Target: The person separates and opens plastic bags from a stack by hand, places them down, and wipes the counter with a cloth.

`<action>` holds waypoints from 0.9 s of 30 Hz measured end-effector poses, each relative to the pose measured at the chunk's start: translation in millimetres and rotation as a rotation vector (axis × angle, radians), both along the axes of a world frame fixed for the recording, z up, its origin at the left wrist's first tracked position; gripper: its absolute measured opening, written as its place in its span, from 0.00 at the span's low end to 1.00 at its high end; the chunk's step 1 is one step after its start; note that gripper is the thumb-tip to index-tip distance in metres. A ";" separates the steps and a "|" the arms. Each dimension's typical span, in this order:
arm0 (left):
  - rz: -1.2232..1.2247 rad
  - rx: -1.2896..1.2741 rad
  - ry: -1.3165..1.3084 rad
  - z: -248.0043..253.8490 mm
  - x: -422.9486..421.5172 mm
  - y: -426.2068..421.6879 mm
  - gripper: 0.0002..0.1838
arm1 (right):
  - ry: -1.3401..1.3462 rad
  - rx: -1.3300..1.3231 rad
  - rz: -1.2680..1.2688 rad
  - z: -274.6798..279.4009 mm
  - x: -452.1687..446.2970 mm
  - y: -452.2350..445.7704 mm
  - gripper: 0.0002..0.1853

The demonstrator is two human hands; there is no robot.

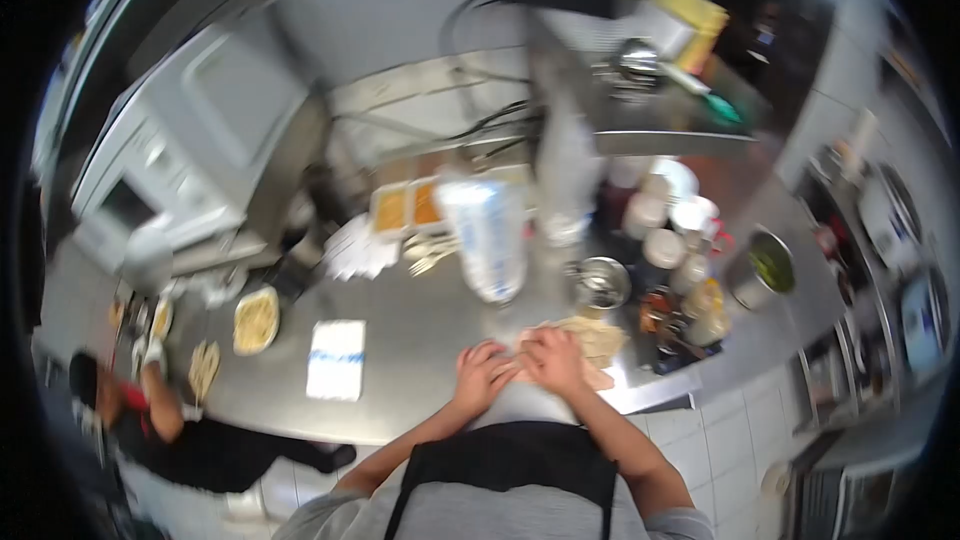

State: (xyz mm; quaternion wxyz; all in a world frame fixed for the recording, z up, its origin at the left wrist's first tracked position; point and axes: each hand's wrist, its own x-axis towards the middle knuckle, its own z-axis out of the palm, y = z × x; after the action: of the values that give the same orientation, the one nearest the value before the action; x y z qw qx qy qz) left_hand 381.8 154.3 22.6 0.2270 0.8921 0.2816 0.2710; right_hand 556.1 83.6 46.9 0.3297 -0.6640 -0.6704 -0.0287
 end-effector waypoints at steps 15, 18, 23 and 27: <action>1.033 0.147 0.150 37.5 -208.5 86.9 0.14 | 0.086 -0.016 -0.122 5.5 -20.5 9.6 0.06; 0.781 -0.093 -0.474 49.4 -182.0 97.9 0.07 | 0.313 0.063 0.046 20.1 -40.8 18.9 0.08; 0.176 -0.718 -1.205 144.7 -111.7 49.0 0.06 | 1.719 -0.739 0.631 39.6 -105.2 32.7 0.23; 0.026 -0.878 -1.304 142.7 -96.8 18.6 0.08 | 2.264 -0.457 0.871 78.3 -116.3 43.6 0.23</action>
State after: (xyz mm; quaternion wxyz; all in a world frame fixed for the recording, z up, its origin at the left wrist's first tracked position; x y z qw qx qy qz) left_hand 285.0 172.9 165.4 0.6750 0.3781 0.1834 0.6064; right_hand 439.8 127.2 125.2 0.5830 -0.0785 -0.1621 0.7923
